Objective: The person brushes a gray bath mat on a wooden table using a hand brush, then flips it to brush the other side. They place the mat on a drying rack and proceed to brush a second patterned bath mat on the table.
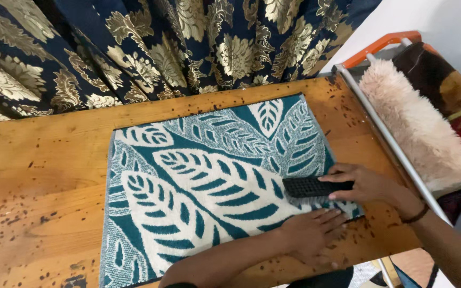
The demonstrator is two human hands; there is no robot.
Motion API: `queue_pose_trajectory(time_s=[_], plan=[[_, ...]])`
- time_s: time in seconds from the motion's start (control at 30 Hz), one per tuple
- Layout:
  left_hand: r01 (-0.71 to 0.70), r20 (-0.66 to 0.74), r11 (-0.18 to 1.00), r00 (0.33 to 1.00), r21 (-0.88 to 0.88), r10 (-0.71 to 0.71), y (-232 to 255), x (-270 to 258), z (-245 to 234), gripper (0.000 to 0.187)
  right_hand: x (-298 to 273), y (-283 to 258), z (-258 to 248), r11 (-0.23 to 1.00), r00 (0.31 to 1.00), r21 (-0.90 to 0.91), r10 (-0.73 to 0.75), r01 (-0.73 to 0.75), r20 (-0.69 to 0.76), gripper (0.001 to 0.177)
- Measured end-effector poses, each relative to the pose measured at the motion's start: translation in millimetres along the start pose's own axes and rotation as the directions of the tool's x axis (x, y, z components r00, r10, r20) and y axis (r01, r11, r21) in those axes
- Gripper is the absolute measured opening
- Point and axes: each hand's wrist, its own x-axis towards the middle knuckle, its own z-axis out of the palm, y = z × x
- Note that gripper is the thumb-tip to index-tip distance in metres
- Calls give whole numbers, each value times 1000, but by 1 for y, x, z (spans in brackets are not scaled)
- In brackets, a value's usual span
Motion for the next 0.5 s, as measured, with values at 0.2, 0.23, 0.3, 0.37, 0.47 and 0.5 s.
queue_pose_trajectory(time_s=[0.2, 0.23, 0.3, 0.37, 0.47, 0.5], plan=[[-1, 20, 999, 1000, 47, 1, 3, -2, -9, 104, 33, 17, -10, 1000, 1000, -31, -7, 7, 18, 52], [-2, 74, 999, 997, 46, -2, 3, -2, -12, 105, 40, 18, -14, 999, 999, -32, -32, 32, 2, 52], [-12, 7, 1000, 1000, -19, 13, 2, -3, -16, 106, 56, 24, -19, 997, 999, -63, 36, -38, -29, 50], [-23, 27, 999, 999, -27, 24, 1, -3, -17, 106, 74, 35, -25, 990, 992, -64, 125, -127, -30, 50], [-44, 149, 994, 988, 99, 29, 0, 1, -17, 97, 107, 67, -35, 965, 966, -35, 259, -258, 21, 53], [-58, 160, 983, 987, 172, 30, 1, 8, -16, 91, 118, 82, -39, 958, 957, -28, 288, -287, 44, 56]])
